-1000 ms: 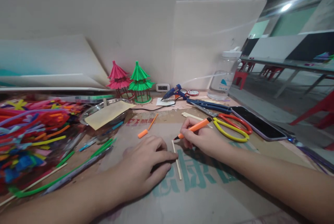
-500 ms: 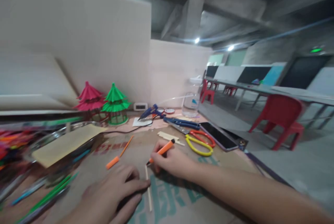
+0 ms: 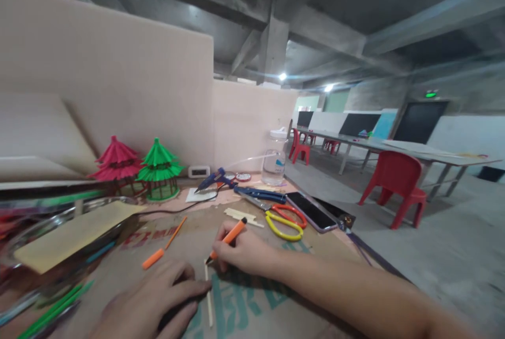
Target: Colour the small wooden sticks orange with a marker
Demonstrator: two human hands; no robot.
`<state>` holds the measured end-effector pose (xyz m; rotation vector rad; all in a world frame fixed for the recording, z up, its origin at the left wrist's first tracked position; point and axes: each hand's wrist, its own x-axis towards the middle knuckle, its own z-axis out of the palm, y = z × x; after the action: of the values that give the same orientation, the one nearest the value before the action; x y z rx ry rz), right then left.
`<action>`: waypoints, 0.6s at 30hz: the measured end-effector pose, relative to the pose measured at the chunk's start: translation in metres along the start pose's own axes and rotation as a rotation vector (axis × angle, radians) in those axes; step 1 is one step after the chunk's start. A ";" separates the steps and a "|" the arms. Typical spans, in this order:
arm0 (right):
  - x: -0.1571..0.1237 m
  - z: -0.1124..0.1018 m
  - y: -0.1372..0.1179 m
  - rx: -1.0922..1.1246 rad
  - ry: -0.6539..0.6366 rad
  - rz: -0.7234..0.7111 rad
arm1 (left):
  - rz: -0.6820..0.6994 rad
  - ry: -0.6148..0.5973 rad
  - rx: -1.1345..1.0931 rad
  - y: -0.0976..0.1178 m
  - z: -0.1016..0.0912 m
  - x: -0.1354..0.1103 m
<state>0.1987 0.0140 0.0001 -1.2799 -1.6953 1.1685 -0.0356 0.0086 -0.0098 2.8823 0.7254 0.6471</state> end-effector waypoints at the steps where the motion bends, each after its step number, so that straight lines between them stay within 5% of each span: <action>1: -0.003 0.000 -0.002 -0.009 0.014 -0.013 | -0.031 -0.050 -0.007 0.004 -0.003 0.001; 7: -0.011 -0.005 -0.004 -0.107 0.040 -0.021 | -0.117 -0.171 -0.080 0.015 -0.005 0.006; 13: -0.015 -0.008 -0.005 -0.106 -0.046 -0.027 | -0.146 -0.192 -0.104 0.016 -0.005 0.005; 18: -0.016 -0.005 -0.006 -0.116 0.024 -0.010 | -0.142 -0.184 -0.119 0.017 -0.006 0.005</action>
<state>0.2050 -0.0006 0.0076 -1.3489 -1.7715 1.0579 -0.0271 -0.0041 0.0005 2.7060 0.8251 0.3874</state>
